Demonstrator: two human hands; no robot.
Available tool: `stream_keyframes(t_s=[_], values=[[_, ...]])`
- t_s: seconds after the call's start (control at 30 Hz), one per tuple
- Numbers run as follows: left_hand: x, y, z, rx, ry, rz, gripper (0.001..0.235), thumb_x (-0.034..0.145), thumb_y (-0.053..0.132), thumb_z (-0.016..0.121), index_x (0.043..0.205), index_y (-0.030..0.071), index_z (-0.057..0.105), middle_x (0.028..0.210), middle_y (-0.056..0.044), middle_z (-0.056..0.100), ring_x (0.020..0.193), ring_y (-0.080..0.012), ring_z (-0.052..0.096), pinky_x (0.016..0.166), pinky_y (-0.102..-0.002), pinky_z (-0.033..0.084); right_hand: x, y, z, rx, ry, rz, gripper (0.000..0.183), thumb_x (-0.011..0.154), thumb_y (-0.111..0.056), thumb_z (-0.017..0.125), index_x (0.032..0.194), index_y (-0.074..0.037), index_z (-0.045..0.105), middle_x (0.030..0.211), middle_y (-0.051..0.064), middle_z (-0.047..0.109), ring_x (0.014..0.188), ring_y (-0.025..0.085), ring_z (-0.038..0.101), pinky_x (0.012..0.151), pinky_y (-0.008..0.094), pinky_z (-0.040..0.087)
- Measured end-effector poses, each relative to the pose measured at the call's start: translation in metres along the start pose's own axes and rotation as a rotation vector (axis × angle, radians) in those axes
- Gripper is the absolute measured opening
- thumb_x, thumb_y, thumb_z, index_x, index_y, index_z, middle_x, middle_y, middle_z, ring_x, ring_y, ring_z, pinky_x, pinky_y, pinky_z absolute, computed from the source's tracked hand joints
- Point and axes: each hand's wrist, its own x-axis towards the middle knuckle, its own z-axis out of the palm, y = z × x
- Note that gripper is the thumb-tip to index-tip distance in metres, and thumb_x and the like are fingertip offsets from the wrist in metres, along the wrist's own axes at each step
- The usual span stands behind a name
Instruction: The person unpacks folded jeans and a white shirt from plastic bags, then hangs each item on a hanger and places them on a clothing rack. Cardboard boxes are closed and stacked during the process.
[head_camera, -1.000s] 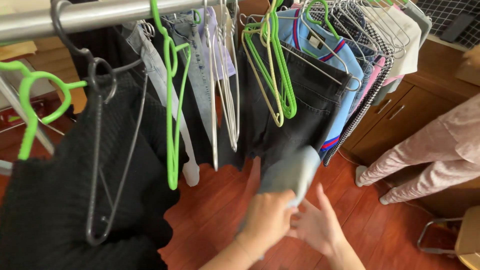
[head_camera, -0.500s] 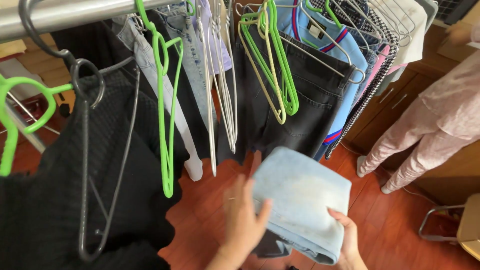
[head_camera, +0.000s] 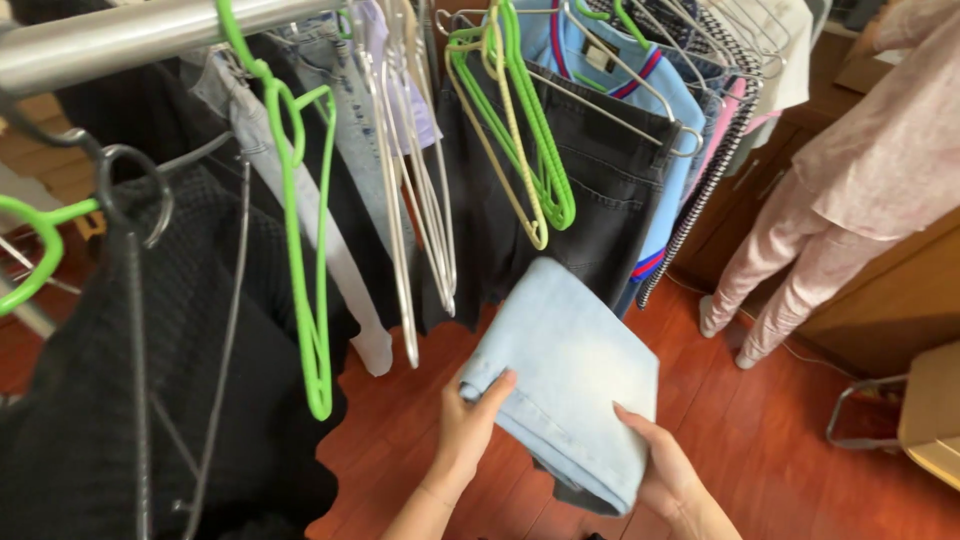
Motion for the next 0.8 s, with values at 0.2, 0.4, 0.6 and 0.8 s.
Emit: stream_keyframes(t_s=[0.2, 0.4, 0.6, 0.8], values=[[0.014, -0.022, 0.021, 0.741, -0.066, 0.981, 0.036, 0.085, 0.042, 0.079, 0.114, 0.020, 0.078, 0.073, -0.006, 0.081, 0.060, -0.0311, 0.077, 0.058, -0.042, 0.055, -0.015, -0.029, 0.011, -0.080, -0.097, 0.031, 0.068, 0.101, -0.048, 0.039, 0.161, -0.019, 0.049, 0.159, 0.024, 0.060, 0.145, 0.040, 0.055, 0.115, 0.055, 0.040], [-0.003, -0.050, 0.046, 0.964, -0.395, 1.284, 0.026, 0.079, 0.006, 0.071, 0.101, 0.019, 0.068, 0.079, -0.002, 0.076, 0.068, -0.0342, 0.071, 0.058, -0.047, 0.049, 0.006, -0.036, 0.013, -0.242, -0.181, -0.068, 0.058, 0.095, -0.053, 0.059, 0.132, -0.010, 0.069, 0.123, 0.014, 0.078, 0.104, 0.030, 0.070, 0.089, 0.050, 0.055], [0.006, -0.060, 0.044, 1.091, -0.663, 1.254, 0.061, 0.072, 0.006, 0.086, 0.131, 0.013, 0.071, 0.116, -0.009, 0.078, 0.108, -0.0332, 0.073, 0.074, -0.050, 0.058, 0.046, -0.018, -0.033, -0.039, -0.086, -0.015, 0.039, 0.086, -0.003, 0.061, 0.124, 0.009, 0.066, 0.116, 0.024, 0.072, 0.103, 0.040, 0.066, 0.098, 0.053, 0.053], [0.029, -0.075, 0.013, 0.849, -0.259, 1.176, 0.080, 0.087, 0.043, 0.092, 0.150, 0.012, 0.054, 0.171, -0.022, 0.035, 0.158, -0.0512, 0.026, 0.124, -0.067, 0.024, 0.036, -0.028, -0.047, 0.197, 0.010, -0.101, 0.052, 0.089, -0.013, 0.052, 0.138, 0.003, 0.059, 0.131, 0.026, 0.067, 0.117, 0.046, 0.062, 0.111, 0.059, 0.047]])
